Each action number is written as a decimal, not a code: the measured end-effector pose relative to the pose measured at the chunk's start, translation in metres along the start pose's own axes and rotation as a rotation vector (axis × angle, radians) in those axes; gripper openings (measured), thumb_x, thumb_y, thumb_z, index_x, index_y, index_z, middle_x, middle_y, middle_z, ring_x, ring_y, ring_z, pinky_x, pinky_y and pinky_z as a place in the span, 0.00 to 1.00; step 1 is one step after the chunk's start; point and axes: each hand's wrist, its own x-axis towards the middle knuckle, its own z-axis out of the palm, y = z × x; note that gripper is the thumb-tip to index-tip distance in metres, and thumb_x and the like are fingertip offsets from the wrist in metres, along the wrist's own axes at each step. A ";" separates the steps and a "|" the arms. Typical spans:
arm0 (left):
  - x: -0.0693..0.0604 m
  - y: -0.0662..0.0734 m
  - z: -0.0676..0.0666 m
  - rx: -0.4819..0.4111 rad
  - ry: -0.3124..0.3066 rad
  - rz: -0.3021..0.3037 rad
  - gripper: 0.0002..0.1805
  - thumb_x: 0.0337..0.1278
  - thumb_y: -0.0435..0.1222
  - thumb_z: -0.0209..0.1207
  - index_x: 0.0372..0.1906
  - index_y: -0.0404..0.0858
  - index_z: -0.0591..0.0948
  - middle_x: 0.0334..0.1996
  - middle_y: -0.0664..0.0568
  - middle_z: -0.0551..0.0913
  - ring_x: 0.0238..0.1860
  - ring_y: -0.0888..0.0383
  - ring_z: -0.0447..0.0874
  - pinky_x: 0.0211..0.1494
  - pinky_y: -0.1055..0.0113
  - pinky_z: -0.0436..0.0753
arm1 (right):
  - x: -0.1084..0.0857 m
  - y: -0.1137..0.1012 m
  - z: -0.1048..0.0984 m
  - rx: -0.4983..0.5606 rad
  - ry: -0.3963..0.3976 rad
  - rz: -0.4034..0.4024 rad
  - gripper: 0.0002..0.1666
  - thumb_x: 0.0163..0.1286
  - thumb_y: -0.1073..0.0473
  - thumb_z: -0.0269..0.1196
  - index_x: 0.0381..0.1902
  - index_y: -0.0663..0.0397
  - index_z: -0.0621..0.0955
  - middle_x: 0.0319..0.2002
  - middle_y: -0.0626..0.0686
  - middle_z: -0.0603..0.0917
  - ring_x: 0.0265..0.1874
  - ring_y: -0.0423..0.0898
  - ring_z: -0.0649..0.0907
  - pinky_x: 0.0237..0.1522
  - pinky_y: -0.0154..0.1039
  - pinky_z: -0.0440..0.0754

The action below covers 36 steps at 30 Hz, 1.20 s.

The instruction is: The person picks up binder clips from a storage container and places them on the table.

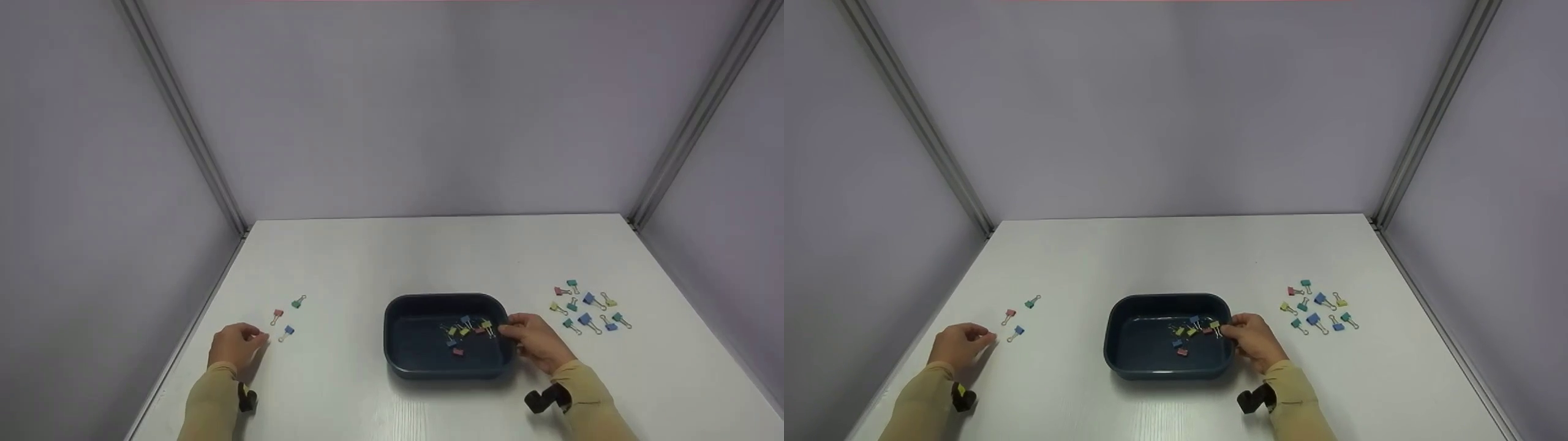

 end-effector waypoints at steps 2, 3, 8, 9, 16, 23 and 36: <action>0.002 -0.001 0.002 -0.002 -0.002 -0.009 0.14 0.56 0.40 0.65 0.41 0.33 0.84 0.33 0.47 0.82 0.35 0.51 0.78 0.41 0.53 0.78 | 0.000 0.001 0.000 -0.001 0.000 0.000 0.14 0.65 0.62 0.63 0.44 0.65 0.75 0.33 0.53 0.77 0.30 0.48 0.74 0.25 0.38 0.71; 0.003 -0.002 0.003 -0.004 -0.002 -0.013 0.15 0.55 0.40 0.65 0.41 0.33 0.84 0.33 0.47 0.82 0.35 0.51 0.78 0.42 0.52 0.78 | 0.000 0.001 0.000 -0.003 0.003 0.003 0.14 0.65 0.62 0.63 0.44 0.65 0.75 0.34 0.53 0.77 0.31 0.48 0.74 0.25 0.38 0.71; 0.007 -0.007 0.007 -0.015 0.010 -0.040 0.16 0.55 0.41 0.66 0.42 0.32 0.84 0.35 0.46 0.84 0.37 0.50 0.80 0.44 0.51 0.79 | 0.005 0.009 0.000 -0.009 0.005 0.001 0.18 0.65 0.60 0.64 0.48 0.66 0.74 0.36 0.54 0.77 0.32 0.47 0.74 0.27 0.38 0.71; 0.007 -0.006 0.007 -0.015 0.014 -0.045 0.17 0.55 0.41 0.66 0.42 0.32 0.84 0.35 0.45 0.84 0.37 0.49 0.80 0.44 0.50 0.79 | 0.005 0.009 0.001 -0.011 0.003 0.001 0.18 0.66 0.60 0.63 0.48 0.66 0.74 0.37 0.54 0.77 0.32 0.48 0.74 0.27 0.38 0.72; 0.004 0.013 0.001 -0.046 0.052 -0.015 0.18 0.59 0.40 0.64 0.48 0.32 0.82 0.37 0.44 0.83 0.37 0.51 0.81 0.44 0.54 0.79 | 0.005 0.008 -0.001 -0.012 -0.002 0.012 0.21 0.67 0.60 0.63 0.53 0.68 0.73 0.41 0.57 0.78 0.34 0.50 0.75 0.29 0.38 0.72; 0.004 0.060 0.005 -0.095 0.128 0.181 0.19 0.57 0.37 0.66 0.52 0.31 0.82 0.35 0.46 0.81 0.36 0.53 0.77 0.39 0.61 0.78 | 0.005 0.006 -0.002 -0.007 -0.014 -0.008 0.22 0.67 0.61 0.62 0.54 0.70 0.72 0.43 0.59 0.78 0.36 0.51 0.76 0.29 0.39 0.73; -0.002 0.151 0.033 -0.171 0.120 0.471 0.20 0.51 0.38 0.70 0.49 0.35 0.84 0.24 0.57 0.77 0.28 0.60 0.72 0.31 0.68 0.73 | 0.004 0.005 0.000 0.017 -0.012 -0.015 0.19 0.68 0.62 0.61 0.51 0.70 0.73 0.41 0.59 0.78 0.35 0.49 0.76 0.30 0.40 0.75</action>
